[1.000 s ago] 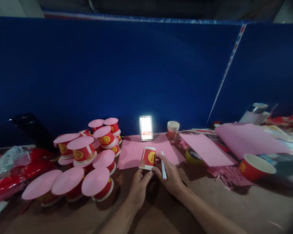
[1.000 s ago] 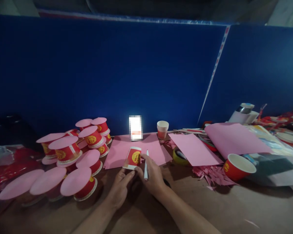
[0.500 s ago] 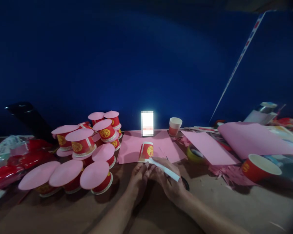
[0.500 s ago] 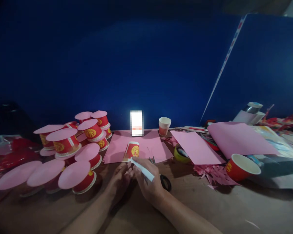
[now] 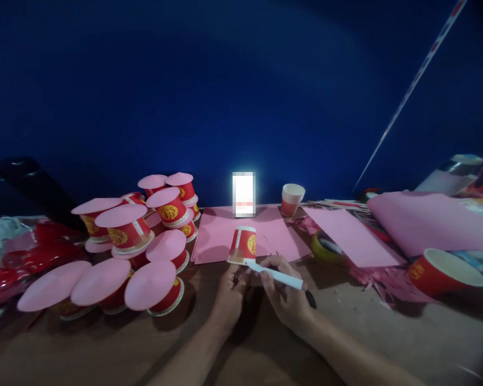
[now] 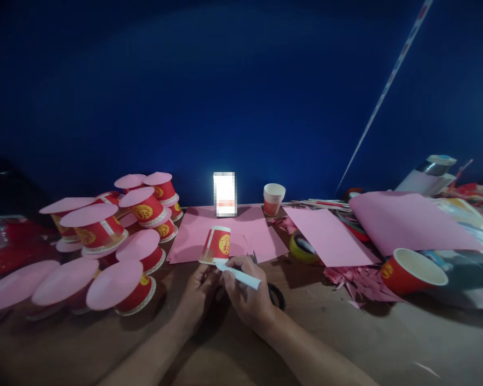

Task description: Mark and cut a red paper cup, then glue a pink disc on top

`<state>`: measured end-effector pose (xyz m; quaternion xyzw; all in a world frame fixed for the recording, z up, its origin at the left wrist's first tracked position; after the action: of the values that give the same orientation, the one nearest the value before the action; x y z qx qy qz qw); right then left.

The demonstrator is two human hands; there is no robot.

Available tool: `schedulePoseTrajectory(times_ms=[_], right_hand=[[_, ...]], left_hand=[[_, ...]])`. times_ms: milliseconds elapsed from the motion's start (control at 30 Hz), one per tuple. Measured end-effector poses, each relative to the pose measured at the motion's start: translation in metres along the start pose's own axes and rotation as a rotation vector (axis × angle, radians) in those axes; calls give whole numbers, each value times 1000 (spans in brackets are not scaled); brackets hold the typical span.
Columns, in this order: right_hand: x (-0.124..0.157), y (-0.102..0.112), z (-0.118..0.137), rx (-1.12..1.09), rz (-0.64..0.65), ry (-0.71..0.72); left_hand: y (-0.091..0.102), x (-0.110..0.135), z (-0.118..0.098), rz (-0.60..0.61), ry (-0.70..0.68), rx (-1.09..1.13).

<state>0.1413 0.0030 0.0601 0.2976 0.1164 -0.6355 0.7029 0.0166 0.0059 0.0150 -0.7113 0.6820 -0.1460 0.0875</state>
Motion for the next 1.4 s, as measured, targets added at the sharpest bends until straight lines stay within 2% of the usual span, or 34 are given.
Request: schedulePoseTrajectory(times_ms=[100,300,667,933,1400], right_hand=[[0,1,4,29,-8,3],[0,3,5,57,-5,11],[0,2,0,40,-31,4],[1,2,-4,10,-16,-18],[0,0,-5,-15,-6,-18]], left_hand=[[1,1,2,67,-29,-29],[-1,2,2,100,-5,-3],[-5,7,-9,79,13,-41],[-6,8,-7,83,40,-30],[-4,6,-5,120,0,-64]])
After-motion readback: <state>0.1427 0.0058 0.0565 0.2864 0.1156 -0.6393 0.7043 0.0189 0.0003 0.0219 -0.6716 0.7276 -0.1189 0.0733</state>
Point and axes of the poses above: each hand's wrist, its own x-axis away from the middle knuckle, its own y-axis out of the back of the hand, z = x × y, the point moved 2 cm from there along -x, towards the middle knuckle, and after that the axes turned 7 degrees about -x, right-handed, at the moved point
